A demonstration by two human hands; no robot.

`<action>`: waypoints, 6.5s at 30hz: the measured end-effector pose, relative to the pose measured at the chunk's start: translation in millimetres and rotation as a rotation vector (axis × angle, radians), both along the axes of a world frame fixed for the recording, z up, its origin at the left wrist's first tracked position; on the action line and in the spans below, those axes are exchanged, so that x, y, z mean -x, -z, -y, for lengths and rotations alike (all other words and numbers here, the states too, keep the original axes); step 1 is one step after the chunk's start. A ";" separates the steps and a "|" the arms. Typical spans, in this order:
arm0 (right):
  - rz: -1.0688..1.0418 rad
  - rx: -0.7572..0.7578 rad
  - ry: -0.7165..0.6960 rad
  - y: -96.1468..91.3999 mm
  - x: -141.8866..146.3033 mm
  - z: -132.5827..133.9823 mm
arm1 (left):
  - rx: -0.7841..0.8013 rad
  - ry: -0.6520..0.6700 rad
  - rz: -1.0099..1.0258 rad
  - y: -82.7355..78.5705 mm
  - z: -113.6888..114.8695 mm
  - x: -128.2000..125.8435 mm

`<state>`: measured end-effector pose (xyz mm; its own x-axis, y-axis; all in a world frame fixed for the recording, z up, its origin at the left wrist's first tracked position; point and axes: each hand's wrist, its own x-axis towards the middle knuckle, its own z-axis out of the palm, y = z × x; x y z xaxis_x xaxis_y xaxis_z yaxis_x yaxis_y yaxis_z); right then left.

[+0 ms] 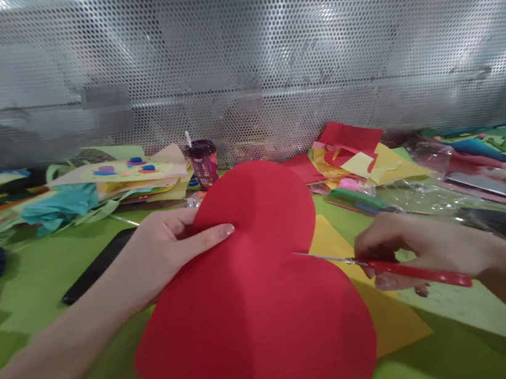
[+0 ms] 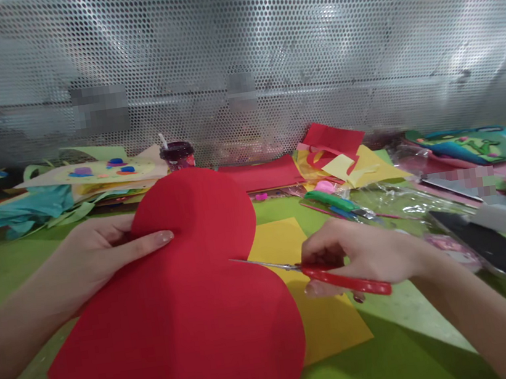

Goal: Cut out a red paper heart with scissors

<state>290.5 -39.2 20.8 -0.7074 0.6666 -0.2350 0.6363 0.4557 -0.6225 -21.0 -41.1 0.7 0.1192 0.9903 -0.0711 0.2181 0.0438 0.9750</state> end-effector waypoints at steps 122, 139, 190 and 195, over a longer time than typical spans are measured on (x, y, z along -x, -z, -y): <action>-0.001 0.055 0.034 -4.5 -1.8 0.6 | 0.023 -0.038 0.044 0.3 -0.1 -0.3; -0.007 0.061 0.030 -2.0 -0.8 1.4 | 0.004 -0.034 0.040 3.6 -1.8 1.7; -0.009 0.049 0.043 -1.9 -0.6 2.6 | 0.027 -0.107 0.016 -2.6 1.8 -7.0; -0.020 0.077 0.067 -2.5 -4.5 1.3 | 0.022 -0.106 0.027 -5.4 2.2 -7.5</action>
